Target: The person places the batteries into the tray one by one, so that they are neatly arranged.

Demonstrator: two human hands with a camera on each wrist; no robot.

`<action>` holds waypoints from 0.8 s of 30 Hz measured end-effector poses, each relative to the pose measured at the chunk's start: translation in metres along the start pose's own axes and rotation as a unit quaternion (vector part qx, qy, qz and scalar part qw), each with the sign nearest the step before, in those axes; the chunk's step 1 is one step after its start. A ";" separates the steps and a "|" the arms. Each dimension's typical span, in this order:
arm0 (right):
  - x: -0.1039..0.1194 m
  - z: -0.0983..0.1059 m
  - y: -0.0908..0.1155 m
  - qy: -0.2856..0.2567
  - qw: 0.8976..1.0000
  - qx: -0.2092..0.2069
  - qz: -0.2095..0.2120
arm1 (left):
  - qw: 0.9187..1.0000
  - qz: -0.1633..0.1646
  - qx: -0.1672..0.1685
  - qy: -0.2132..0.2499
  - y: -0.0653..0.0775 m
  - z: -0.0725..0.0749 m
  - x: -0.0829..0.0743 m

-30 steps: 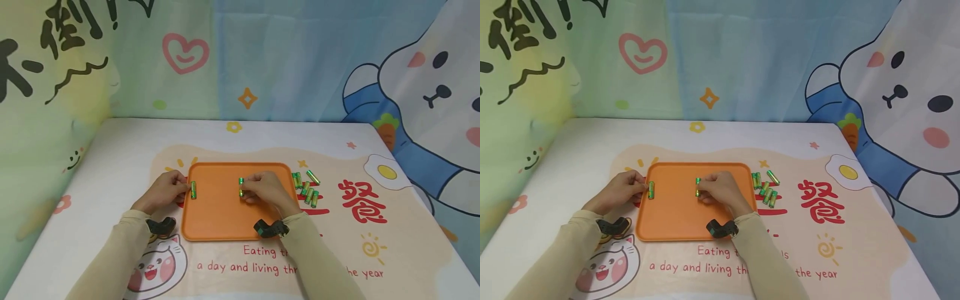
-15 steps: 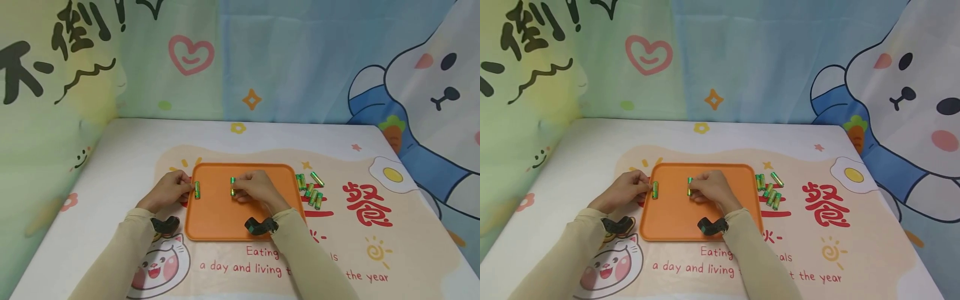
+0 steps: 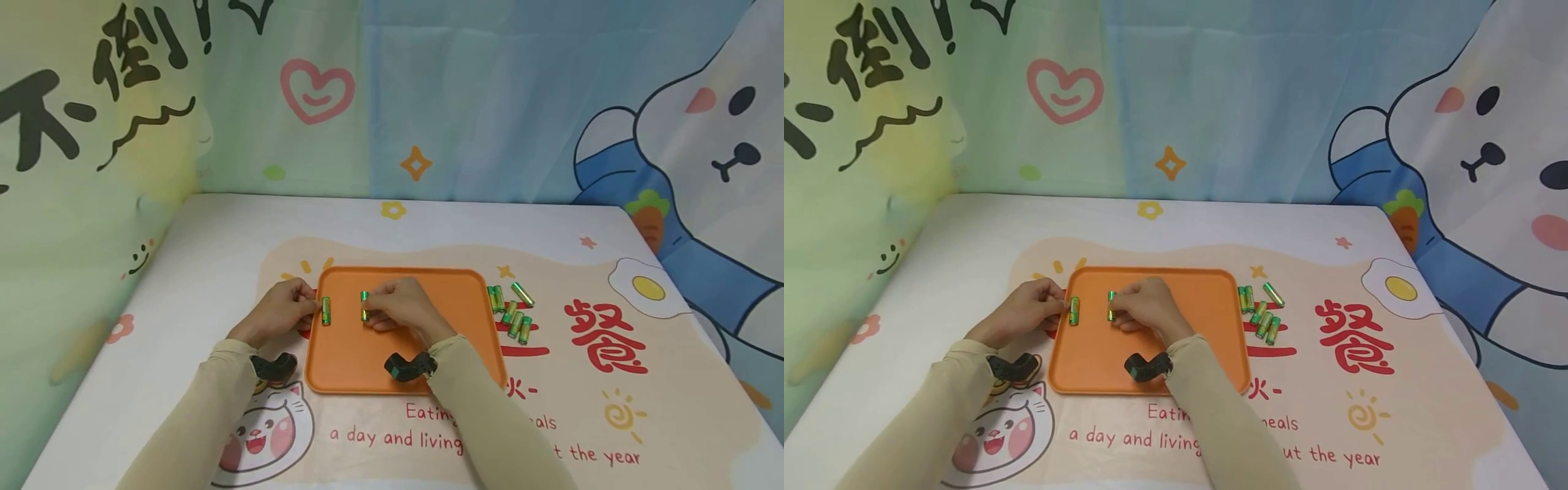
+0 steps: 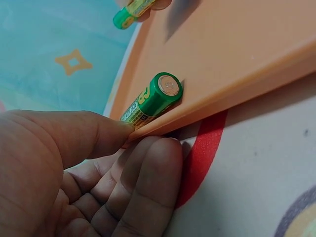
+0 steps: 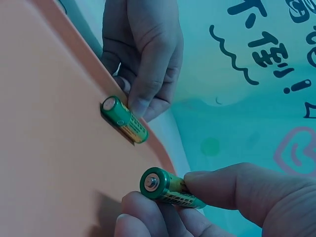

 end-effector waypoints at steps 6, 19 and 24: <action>0.006 -0.010 -0.003 0.009 1.000 0.003 0.005 | 1.000 0.005 0.000 0.001 0.001 0.000 0.002; 0.013 -0.029 -0.011 0.036 0.999 0.004 0.007 | 1.000 0.004 -0.003 0.003 -0.001 0.000 0.002; 0.014 -0.034 -0.013 0.038 0.999 0.003 0.002 | 1.000 -0.001 -0.004 0.001 0.000 0.000 0.001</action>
Point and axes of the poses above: each hand's wrist, its own y-axis away from the middle knuckle, its own z-axis out of the back of the hand, x = y × z, the point moved 10 cm from there along -y, towards the middle knuckle, and after that the axes turned 15 degrees about -z, right-handed, at the moved point
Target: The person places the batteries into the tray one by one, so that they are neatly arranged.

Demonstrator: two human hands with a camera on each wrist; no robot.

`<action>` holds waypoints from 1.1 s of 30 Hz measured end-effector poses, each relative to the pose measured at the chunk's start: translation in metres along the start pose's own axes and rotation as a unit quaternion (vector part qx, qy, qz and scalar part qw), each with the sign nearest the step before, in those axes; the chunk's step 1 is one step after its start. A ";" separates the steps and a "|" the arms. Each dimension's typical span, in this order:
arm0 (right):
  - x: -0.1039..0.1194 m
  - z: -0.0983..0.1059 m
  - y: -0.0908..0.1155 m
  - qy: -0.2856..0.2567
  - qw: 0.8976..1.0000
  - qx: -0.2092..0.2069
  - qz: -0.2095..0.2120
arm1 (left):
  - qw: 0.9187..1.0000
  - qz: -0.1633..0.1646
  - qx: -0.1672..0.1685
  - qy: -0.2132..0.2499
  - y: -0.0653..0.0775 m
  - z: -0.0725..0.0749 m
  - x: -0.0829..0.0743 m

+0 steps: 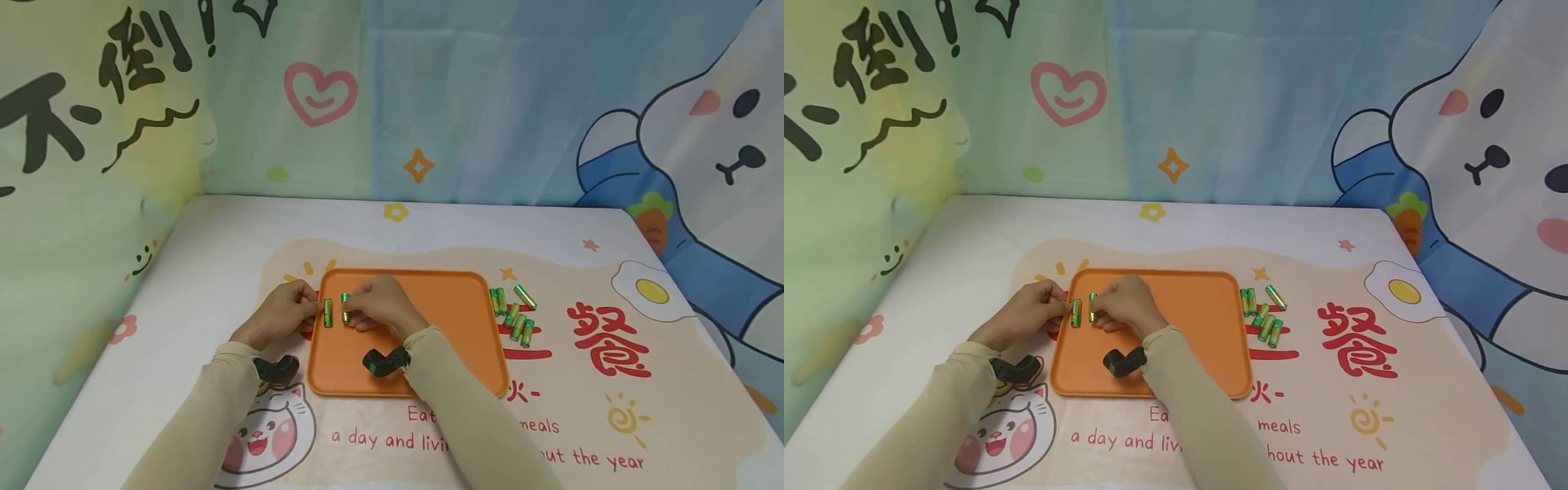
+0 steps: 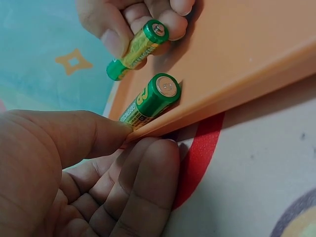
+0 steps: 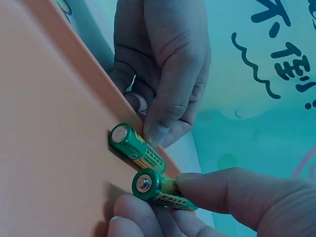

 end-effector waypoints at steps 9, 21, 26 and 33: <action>0.003 -0.004 -0.002 0.014 1.000 -0.005 0.001 | 1.000 -0.010 -0.001 0.001 0.000 -0.001 -0.003; 0.008 -0.010 0.001 0.046 0.998 -0.039 -0.009 | 1.000 -0.013 0.000 0.005 0.001 0.000 -0.003; 0.011 -0.010 0.003 0.071 0.996 -0.052 -0.004 | 1.000 -0.015 0.000 0.001 0.000 -0.001 -0.004; 0.013 -0.012 0.004 0.088 0.994 -0.068 0.000 | 1.000 -0.015 0.001 0.003 0.001 -0.001 -0.005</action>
Point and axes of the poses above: each hand's wrist, its own y-axis away from the middle knuckle, its own z-axis out of the back of the hand, x = y × z, the point moved 10 cm from there along -y, towards the middle knuckle, and after that the axes turned 15 degrees about -z, right-handed, at the moved point
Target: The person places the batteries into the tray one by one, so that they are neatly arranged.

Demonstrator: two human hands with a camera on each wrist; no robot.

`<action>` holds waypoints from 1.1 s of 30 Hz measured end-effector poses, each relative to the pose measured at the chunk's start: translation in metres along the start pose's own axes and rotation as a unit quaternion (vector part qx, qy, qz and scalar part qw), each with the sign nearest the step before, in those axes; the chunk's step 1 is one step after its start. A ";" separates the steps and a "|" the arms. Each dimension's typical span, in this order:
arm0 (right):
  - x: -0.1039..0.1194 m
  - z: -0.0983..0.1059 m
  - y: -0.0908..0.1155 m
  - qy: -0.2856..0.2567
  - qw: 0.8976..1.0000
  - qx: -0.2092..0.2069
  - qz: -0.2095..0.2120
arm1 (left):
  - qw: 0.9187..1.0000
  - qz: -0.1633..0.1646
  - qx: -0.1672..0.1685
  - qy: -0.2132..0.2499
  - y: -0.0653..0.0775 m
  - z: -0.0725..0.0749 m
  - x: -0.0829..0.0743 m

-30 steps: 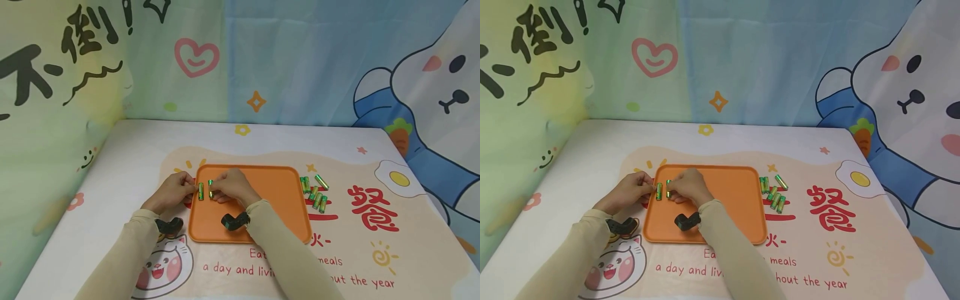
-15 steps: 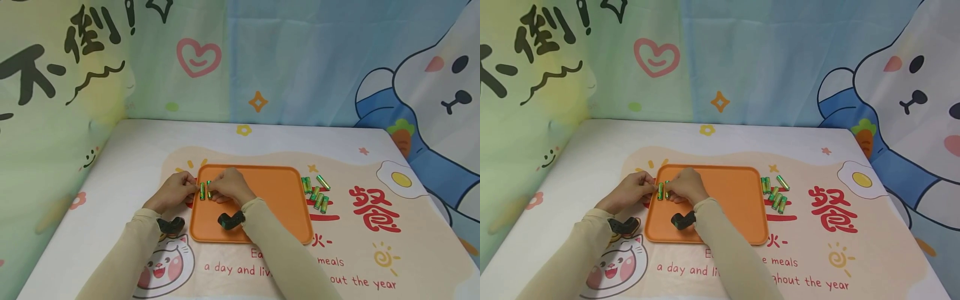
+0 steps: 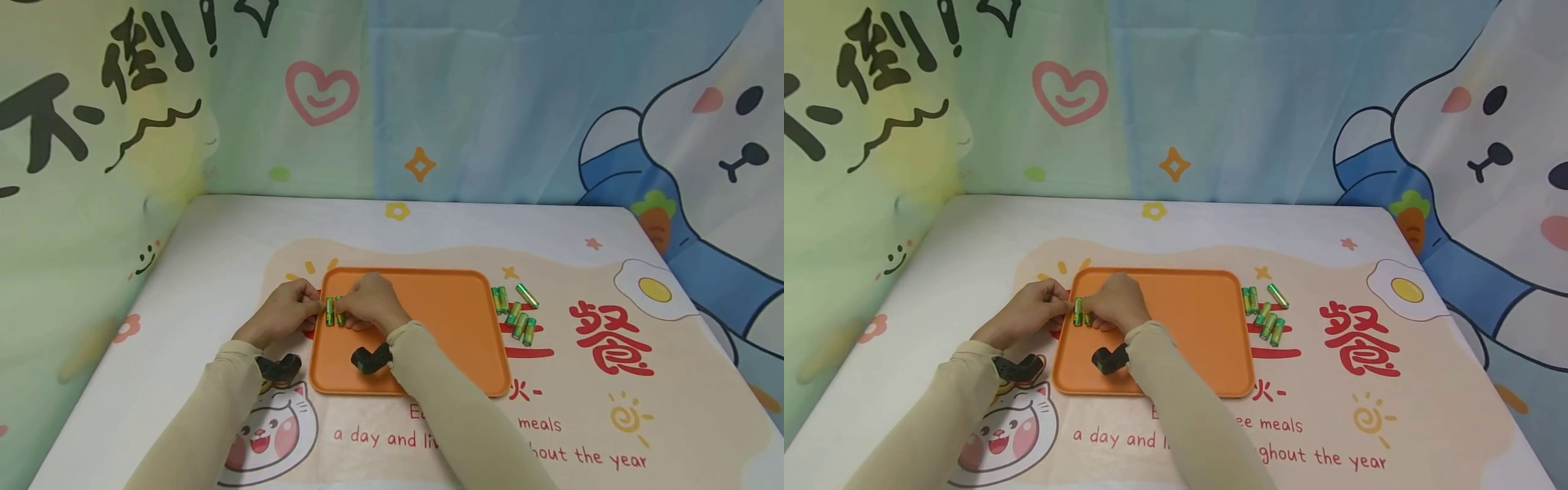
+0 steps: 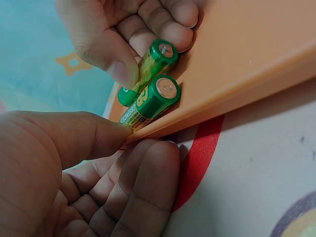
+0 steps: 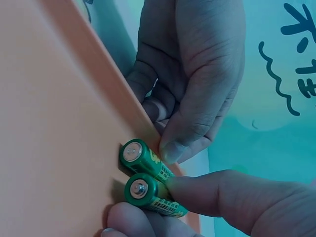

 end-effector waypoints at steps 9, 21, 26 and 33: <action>0.002 0.000 -0.001 0.023 1.000 -0.021 0.004 | 1.000 -0.003 0.001 0.001 0.000 0.001 -0.002; 0.002 0.002 0.001 0.012 1.000 -0.021 0.013 | 1.000 0.007 0.000 -0.005 -0.001 0.002 0.002; -0.002 0.002 -0.004 0.001 1.000 -0.021 0.015 | 1.000 0.008 0.000 -0.005 -0.002 0.002 0.002; -0.009 0.000 -0.004 -0.038 0.999 -0.005 0.016 | 1.000 0.009 0.001 -0.009 0.000 0.001 0.003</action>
Point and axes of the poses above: each hand's wrist, its own y-axis away from the middle knuckle, its own z-axis out of the back of the hand, x = y × z, the point moved 10 cm from there along -y, towards the middle knuckle, and after that the axes turned 15 degrees about -z, right-handed, at the moved point
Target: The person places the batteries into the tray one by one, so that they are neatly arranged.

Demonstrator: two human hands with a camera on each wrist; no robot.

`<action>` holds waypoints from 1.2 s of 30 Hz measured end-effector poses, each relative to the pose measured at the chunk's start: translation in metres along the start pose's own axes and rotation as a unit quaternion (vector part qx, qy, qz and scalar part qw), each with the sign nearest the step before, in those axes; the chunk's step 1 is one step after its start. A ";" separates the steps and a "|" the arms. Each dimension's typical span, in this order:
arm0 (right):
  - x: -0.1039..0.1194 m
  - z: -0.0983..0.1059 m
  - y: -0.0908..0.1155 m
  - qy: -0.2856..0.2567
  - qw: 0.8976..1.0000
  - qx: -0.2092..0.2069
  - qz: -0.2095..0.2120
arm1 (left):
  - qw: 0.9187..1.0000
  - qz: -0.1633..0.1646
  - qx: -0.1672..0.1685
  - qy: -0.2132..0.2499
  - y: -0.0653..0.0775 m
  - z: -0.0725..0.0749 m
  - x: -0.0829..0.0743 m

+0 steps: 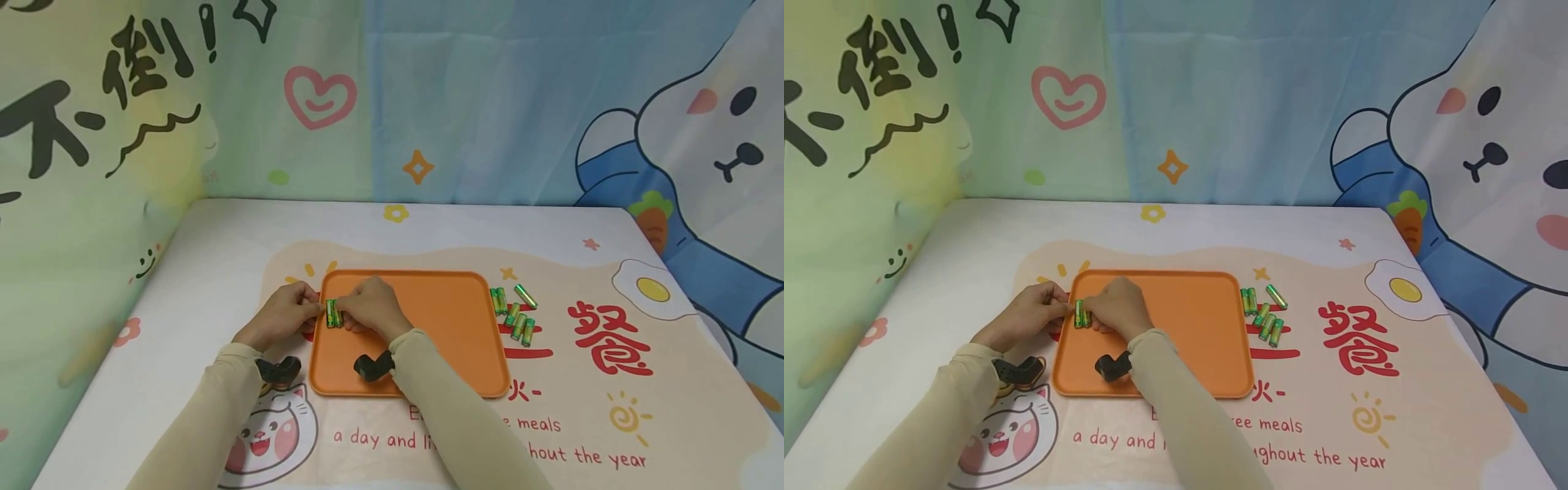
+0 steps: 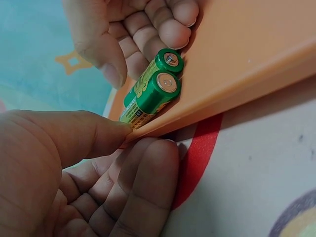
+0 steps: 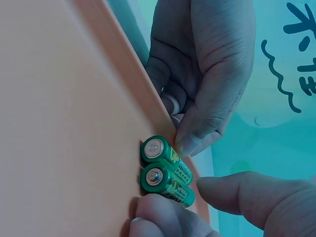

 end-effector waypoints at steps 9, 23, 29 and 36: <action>-0.008 0.010 0.004 -0.056 0.998 0.015 0.000 | 1.000 -0.012 0.013 0.006 -0.007 -0.006 -0.004; -0.015 0.078 0.029 -0.115 0.993 -0.015 0.009 | 0.999 -0.016 0.042 -0.020 -0.005 0.002 -0.007; -0.016 0.123 0.038 -0.136 0.990 -0.038 0.019 | 0.999 -0.009 0.036 -0.033 0.006 0.018 -0.003; -0.027 0.187 0.039 -0.115 0.989 -0.096 0.013 | 1.000 -0.009 0.025 -0.015 0.017 0.029 0.005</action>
Point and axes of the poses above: each hand's wrist, its own y-axis away from the middle knuckle, its own z-axis out of the back of the hand, x = y × z, the point moved 10 cm from there along -y, towards the middle knuckle, and after that the axes turned 15 degrees about -z, right-handed, at the moved point
